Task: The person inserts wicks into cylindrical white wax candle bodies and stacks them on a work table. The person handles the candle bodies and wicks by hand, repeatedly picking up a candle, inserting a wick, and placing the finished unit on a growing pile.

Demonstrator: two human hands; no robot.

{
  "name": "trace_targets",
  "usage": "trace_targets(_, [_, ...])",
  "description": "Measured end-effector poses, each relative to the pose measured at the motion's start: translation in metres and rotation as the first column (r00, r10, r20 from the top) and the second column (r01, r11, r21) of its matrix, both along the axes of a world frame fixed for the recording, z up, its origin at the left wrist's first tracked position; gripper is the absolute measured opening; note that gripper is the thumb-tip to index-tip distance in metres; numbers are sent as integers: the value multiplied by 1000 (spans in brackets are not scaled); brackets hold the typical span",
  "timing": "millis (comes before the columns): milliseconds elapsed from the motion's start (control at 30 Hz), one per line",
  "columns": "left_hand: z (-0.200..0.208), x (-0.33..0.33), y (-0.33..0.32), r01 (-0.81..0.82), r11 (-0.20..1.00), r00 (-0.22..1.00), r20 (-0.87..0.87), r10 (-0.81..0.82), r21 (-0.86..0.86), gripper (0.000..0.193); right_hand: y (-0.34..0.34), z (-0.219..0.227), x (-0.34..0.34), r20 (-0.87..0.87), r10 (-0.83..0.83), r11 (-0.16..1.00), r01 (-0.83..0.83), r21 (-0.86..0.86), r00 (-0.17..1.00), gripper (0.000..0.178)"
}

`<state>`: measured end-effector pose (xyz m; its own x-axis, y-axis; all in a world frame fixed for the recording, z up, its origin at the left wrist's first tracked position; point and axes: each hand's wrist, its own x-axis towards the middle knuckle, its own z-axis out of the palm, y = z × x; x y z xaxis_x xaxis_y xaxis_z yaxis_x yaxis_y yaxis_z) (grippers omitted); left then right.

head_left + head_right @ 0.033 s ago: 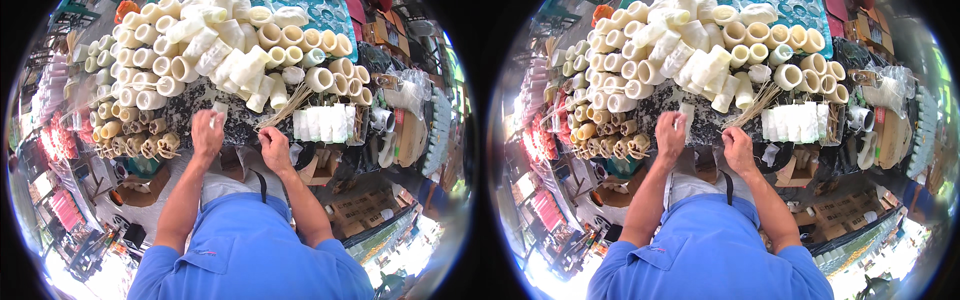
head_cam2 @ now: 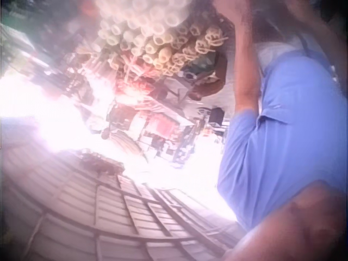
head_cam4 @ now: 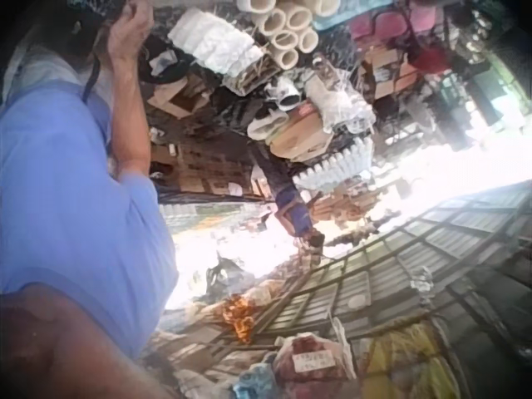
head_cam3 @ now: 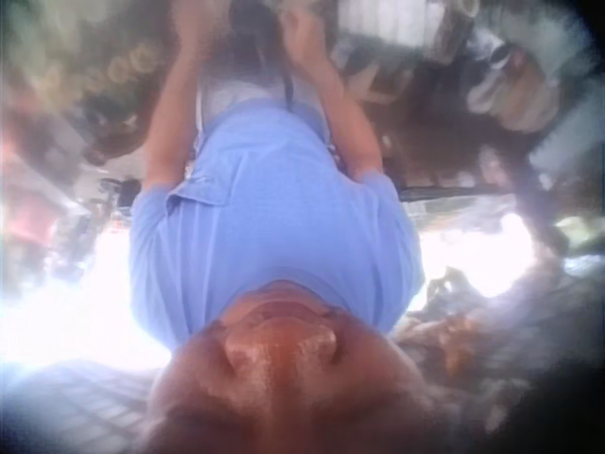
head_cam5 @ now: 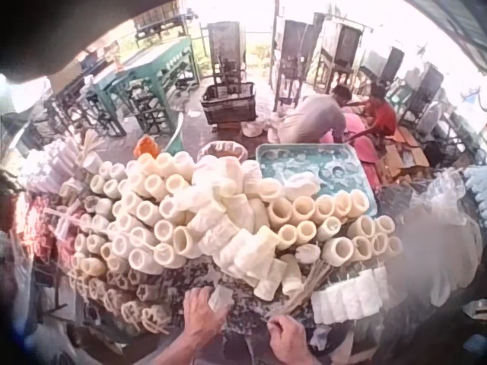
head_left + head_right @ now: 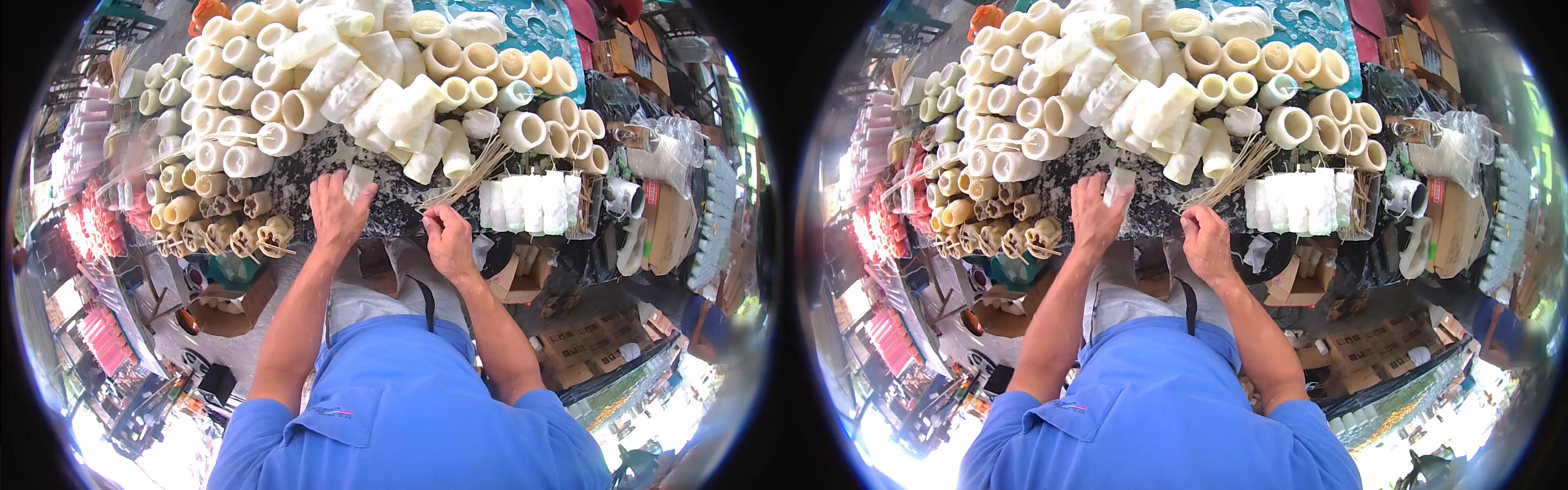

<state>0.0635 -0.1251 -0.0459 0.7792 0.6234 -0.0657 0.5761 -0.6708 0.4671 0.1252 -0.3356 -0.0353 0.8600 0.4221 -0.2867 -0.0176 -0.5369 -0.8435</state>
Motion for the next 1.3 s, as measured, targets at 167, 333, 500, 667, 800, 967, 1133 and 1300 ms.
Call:
trace_targets(167, [-35, 18, 17, 82, 996, 993, -77, -85, -42, 45, 13, -6, 6, 52, 95, 995, -97, 27, 994, 10])
trace_targets(333, [-1, -23, 8, 12, 706, 944, 241, 226, -708, 32, 17, 47, 1, -46, 144, 988, -142, 60, 988, 12])
trace_targets(500, [31, -44, -1, 239, 600, 913, 387, 127, -763, 48, 28, 101, 4, 180, 236, 965, -251, 71, 955, 12])
trace_targets(667, [43, -43, -4, 358, 691, 875, 485, -13, -628, 36, 40, 124, 8, 498, 370, 926, -356, -127, 784, 15])
trace_targets(800, [50, -43, -6, 319, 754, 901, 430, -54, -575, 34, 44, 129, 8, 543, 449, 892, -390, -227, 710, 17])
trace_targets(967, [49, -42, -7, 317, 783, 902, 426, -74, -535, 36, 46, 128, 7, 547, 493, 870, -387, -305, 677, 15])
trace_targets(1133, [46, -45, -8, 330, 817, 896, 430, -113, -473, 36, 46, 127, 4, 551, 504, 864, -377, -335, 665, 10])
trace_targets(1300, [46, -47, -8, 320, 821, 901, 421, -108, -474, 36, 45, 123, 1, 570, 491, 871, -369, -323, 659, 8])
